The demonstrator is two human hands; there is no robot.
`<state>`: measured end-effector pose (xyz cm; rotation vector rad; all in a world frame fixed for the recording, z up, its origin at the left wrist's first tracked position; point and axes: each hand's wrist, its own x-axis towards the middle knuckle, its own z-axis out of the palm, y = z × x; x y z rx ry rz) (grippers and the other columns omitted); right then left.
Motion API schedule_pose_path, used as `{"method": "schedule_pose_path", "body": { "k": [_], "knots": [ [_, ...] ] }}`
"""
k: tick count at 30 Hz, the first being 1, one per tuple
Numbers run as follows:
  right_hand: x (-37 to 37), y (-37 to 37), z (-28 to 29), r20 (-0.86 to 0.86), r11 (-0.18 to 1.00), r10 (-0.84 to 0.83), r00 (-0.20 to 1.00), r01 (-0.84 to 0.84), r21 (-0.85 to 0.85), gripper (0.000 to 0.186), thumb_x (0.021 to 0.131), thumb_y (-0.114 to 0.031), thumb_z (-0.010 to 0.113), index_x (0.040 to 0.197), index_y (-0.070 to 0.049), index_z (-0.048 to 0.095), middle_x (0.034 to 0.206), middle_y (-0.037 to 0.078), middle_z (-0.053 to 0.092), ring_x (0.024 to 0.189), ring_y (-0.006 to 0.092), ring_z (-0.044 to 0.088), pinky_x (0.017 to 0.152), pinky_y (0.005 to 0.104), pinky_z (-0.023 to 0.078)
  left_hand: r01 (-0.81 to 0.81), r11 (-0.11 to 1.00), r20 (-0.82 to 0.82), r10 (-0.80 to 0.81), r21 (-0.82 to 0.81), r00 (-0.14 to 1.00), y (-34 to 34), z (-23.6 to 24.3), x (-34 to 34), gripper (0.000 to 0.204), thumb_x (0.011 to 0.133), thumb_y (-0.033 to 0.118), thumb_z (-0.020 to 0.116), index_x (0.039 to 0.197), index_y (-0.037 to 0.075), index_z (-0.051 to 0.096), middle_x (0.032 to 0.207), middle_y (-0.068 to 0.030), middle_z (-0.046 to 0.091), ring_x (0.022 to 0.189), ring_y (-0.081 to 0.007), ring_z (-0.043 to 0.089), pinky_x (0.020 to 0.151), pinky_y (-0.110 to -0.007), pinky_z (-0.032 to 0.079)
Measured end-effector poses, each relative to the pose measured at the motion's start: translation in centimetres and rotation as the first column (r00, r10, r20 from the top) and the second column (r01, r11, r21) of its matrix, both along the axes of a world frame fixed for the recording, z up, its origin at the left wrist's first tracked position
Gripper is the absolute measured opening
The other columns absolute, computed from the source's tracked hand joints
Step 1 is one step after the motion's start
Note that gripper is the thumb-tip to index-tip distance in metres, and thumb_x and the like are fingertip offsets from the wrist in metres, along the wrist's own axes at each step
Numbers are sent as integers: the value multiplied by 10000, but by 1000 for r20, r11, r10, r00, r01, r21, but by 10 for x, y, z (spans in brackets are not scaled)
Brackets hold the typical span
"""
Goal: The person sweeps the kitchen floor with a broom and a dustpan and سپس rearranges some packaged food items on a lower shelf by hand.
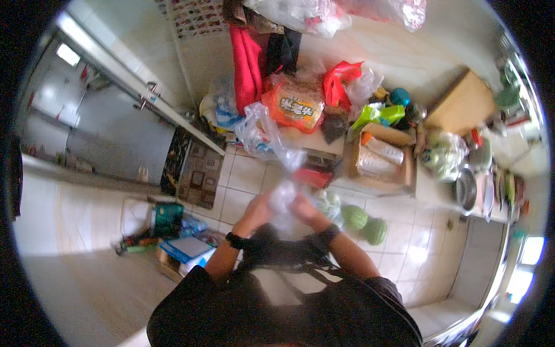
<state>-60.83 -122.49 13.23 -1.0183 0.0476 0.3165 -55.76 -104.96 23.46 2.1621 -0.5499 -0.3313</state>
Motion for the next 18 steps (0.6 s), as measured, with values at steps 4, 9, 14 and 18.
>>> {"method": "schedule_pose_path", "body": {
  "k": [4, 9, 14, 18],
  "knots": [
    [-20, 9, 27, 133, 830, 99, 986, -8, -558, 386, 767, 26, 523, 1152, -11, 524, 1051, 57, 594, 952, 174, 567, 814, 302, 457, 363, 932, -134, -361, -11, 923, 29, -22, 28, 411, 775, 232, 635, 1148, 82, 551, 1018, -176, 632, 941, -316, 604, 781, -396, 476],
    [-44, 24, 66, -210, 977, -204, 956, 185, -106, 363, 859, -64, 541, 1211, 8, 494, 1091, 83, 595, 984, 184, 586, 812, 330, 486, 311, 947, -113, -319, -80, 941, 62, -55, 46, 362, 776, 214, 640, 1115, 100, 588, 1027, -171, 633, 962, -346, 599, 816, -405, 473],
    [-44, 38, 87, -5, 756, -331, 943, 262, -600, 437, 825, -51, 616, 1244, -9, 496, 1170, 112, 554, 914, 169, 619, 752, 290, 514, 185, 962, -16, -186, 201, 982, 102, -27, 74, 470, 729, 244, 697, 1175, 148, 584, 852, -117, 670, 756, -278, 640, 688, -365, 512],
    [-20, 58, 115, 298, 639, -120, 947, 304, -707, 461, 768, -72, 686, 1210, -59, 554, 1230, 102, 519, 916, 158, 604, 745, 291, 516, 210, 926, 142, -264, 314, 954, 124, -20, 81, 420, 754, 235, 659, 1158, 141, 592, 836, -123, 661, 752, -266, 636, 687, -382, 506]
  ]
}}
